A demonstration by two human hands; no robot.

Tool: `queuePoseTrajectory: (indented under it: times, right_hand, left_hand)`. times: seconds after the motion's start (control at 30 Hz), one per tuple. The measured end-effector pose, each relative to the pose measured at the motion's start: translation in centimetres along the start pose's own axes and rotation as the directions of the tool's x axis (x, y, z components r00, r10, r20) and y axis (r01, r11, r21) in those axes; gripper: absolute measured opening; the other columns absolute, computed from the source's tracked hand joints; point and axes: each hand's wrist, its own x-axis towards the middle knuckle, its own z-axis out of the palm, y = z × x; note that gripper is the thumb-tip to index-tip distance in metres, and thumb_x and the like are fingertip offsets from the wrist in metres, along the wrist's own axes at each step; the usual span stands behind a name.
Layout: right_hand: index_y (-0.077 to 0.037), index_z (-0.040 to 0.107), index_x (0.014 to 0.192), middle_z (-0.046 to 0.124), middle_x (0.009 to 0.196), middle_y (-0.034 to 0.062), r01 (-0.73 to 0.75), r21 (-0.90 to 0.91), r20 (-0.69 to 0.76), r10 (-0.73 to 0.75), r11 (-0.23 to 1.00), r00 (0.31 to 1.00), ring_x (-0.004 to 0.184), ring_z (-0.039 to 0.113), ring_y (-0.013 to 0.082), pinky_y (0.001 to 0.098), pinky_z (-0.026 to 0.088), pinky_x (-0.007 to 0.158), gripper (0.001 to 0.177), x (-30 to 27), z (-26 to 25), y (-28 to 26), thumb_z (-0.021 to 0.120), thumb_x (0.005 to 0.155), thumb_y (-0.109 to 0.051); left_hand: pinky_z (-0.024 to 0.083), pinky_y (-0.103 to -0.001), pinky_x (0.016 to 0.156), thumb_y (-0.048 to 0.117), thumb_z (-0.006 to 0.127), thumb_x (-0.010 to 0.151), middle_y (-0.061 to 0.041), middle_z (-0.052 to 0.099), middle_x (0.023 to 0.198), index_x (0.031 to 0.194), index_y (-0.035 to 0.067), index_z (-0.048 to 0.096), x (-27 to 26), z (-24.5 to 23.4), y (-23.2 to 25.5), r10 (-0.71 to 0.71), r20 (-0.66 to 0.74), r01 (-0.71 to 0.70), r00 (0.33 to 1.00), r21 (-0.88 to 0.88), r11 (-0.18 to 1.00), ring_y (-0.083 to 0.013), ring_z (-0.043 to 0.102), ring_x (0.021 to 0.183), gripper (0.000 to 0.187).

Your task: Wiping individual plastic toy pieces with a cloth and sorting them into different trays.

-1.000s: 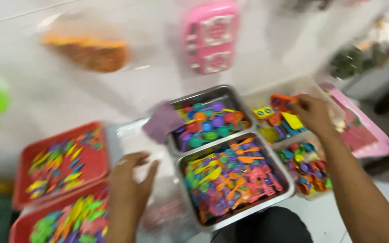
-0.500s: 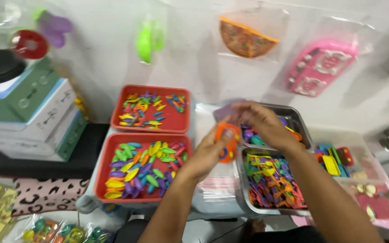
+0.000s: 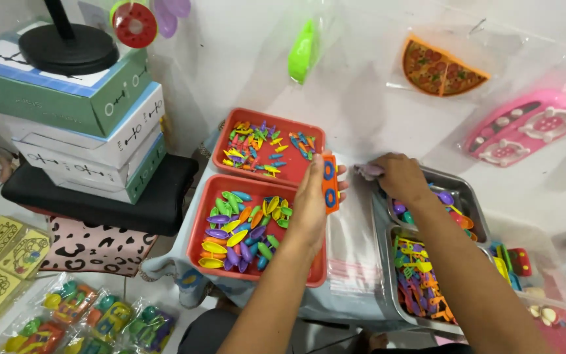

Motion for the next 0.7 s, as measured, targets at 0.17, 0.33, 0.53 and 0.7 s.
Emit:
queuePoseTrajectory:
  times: [0.17,0.33,0.53,0.7]
  right_hand:
    - [-0.017,0.072,0.125,0.072,0.119,0.0109,-0.258,0.718,-0.095,0.458,0.646,0.884,0.113,0.064,0.0330,0.0497,0.050,0.095,0.033,-2.9,-0.6,3.5,0.067,0.094,-0.023]
    - [0.005,0.054,0.124,0.060,0.075,0.0114,0.040,0.985,0.126,0.847,-0.170,0.516,0.056,0.059,0.0243,0.0442,0.051,0.059,0.062,-7.2,-4.4,1.1,0.091,0.090,-0.032]
    - [-0.009,0.043,0.150,0.048,0.147,0.0140,-0.305,0.902,0.052,0.626,0.305,0.778,0.126,0.051,0.0292,0.0423,0.036,0.108,0.054,-15.6,1.3,-9.1,0.042,0.101,-0.030]
    - [0.003,0.039,0.152,0.041,0.163,0.0206,0.387,0.757,-0.468,0.023,0.527,0.884,0.150,0.044,0.0337,0.0422,0.035,0.124,0.073,-16.2,-7.6,-10.2,0.043,0.079,0.006]
  left_hand:
    - [0.057,-0.030,0.085,0.055,0.044,0.103,-0.010,0.061,0.116,0.152,0.014,0.047,-0.8,1.2,0.3,0.014,-0.026,-0.013,1.000,0.043,0.999,-0.0178,0.061,0.101,0.064]
    - [0.054,-0.031,0.087,0.052,0.043,0.105,-0.008,0.059,0.113,0.149,0.014,0.050,-0.5,2.6,-2.4,0.006,-0.024,-0.004,1.000,0.098,0.995,-0.0180,0.058,0.102,0.058]
    - [0.047,-0.035,0.104,0.047,0.031,0.103,-0.011,0.058,0.144,0.150,0.015,0.048,-1.2,5.8,-5.7,0.000,0.169,-0.037,0.986,0.215,0.976,-0.0219,0.057,0.128,0.060]
    - [0.048,-0.040,0.105,0.065,0.022,0.094,-0.013,0.059,0.135,0.159,0.022,0.037,-1.3,7.7,-5.3,-0.089,0.109,0.101,0.990,-0.111,0.989,-0.0243,0.059,0.120,0.079]
